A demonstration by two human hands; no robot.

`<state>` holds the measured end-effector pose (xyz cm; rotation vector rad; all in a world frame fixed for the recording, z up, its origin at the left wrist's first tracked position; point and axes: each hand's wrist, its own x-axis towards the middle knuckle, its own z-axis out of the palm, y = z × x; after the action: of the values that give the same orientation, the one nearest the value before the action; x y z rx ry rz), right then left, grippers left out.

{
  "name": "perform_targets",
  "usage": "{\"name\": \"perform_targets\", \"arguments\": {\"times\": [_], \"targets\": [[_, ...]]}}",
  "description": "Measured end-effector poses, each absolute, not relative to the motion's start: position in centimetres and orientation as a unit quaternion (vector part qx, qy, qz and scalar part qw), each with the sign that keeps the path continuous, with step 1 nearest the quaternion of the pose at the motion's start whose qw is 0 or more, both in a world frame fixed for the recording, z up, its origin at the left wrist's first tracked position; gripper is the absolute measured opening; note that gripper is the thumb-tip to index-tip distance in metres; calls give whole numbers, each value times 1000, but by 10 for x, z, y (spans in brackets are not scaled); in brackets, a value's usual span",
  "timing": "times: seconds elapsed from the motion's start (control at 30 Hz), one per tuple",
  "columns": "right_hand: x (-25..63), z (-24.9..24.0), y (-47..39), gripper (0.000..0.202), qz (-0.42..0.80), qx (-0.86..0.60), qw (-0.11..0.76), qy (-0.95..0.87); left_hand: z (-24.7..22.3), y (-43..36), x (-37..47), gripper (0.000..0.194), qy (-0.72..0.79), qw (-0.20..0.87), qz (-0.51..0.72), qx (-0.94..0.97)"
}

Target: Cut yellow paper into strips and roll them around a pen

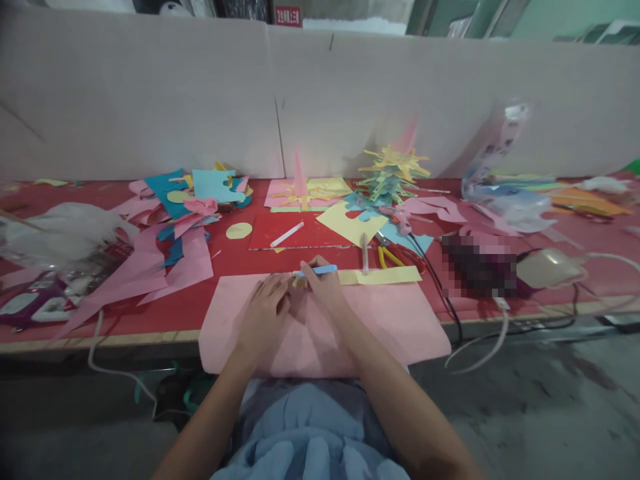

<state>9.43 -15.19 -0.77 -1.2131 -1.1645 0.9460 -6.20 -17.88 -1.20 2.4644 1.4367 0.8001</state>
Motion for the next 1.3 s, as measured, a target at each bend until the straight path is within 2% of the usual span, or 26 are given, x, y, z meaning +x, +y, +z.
{"name": "perform_targets", "arguments": {"times": [0.23, 0.47, 0.63, 0.73, 1.0, 1.2, 1.3], "targets": [[95, -3, -154, 37, 392, -520, 576, -494, -14, -178, -61, 42, 494, 51, 220, 840], [95, 4, -165, 27, 269, -551, 565, -552, -16, -177, -60, 41, 488, 36, 218, 844], [133, 3, -164, 27, 72, -610, 452, -647, -15, -178, -60, 39, 491, 54, 233, 838], [162, 0, -160, 28, 2, -651, 391, -651, -13, -180, -59, 37, 495, 60, 238, 834], [176, -11, -162, 49, -47, -695, 337, -633, -11, -181, -58, 37, 493, 59, 246, 832], [181, -18, -170, 39, -77, -716, 322, -615, -8, -182, -58, 37, 496, 55, 233, 835], [186, -21, -175, 43, -49, -714, 336, -612, -7, -182, -57, 37, 499, 47, 219, 837]]}}
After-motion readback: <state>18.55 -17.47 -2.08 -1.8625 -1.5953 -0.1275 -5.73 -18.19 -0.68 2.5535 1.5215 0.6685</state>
